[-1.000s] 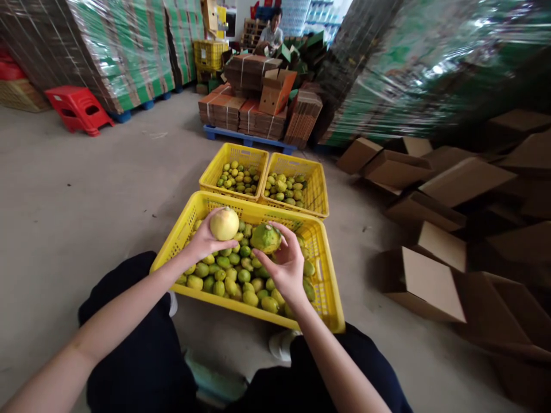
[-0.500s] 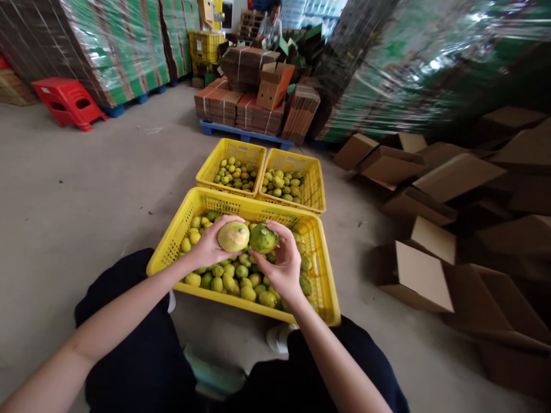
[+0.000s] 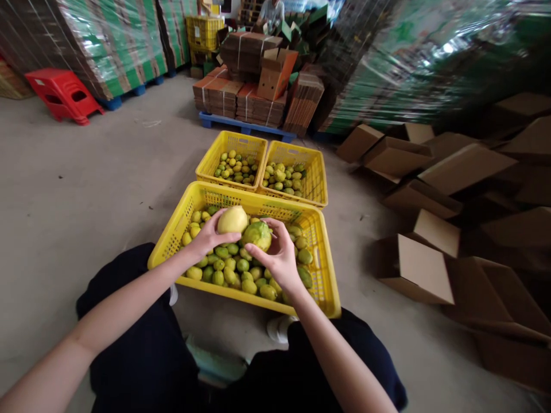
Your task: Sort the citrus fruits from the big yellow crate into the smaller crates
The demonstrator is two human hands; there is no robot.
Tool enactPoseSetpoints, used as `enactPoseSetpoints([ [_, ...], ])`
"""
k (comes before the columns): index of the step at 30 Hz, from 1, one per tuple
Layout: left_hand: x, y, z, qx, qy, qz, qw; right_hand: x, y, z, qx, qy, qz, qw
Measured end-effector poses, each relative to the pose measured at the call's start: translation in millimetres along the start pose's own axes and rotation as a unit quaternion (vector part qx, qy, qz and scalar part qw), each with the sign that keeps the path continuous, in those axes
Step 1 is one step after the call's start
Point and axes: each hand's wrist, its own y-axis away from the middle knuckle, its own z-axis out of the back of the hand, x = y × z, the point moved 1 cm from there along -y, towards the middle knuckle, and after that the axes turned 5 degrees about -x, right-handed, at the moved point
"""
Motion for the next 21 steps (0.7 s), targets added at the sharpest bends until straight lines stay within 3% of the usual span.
enactPoseSetpoints([
  [3,6.6,-6.3,1.6,-0.006,0.102,0.108,0.989,1.6,-1.7,-3.2,-0.013,-0.062,-0.086,0.994],
  [8,9.8,-10.6,3.1,0.003,0.181,0.186,0.966,0.3,-5.0,-3.0,-0.041,-0.169,-0.216,0.961],
  [15,4.9,-9.1,-5.6,0.001,0.257,0.232,0.938,-3.9,-8.5,-1.9,-0.038,-0.22,-0.245,0.943],
  [21,0.0,-8.3,-6.4,-0.048,0.33,0.235,0.913,-9.6,-7.9,-5.0,-0.035,-0.267,-0.303,0.914],
])
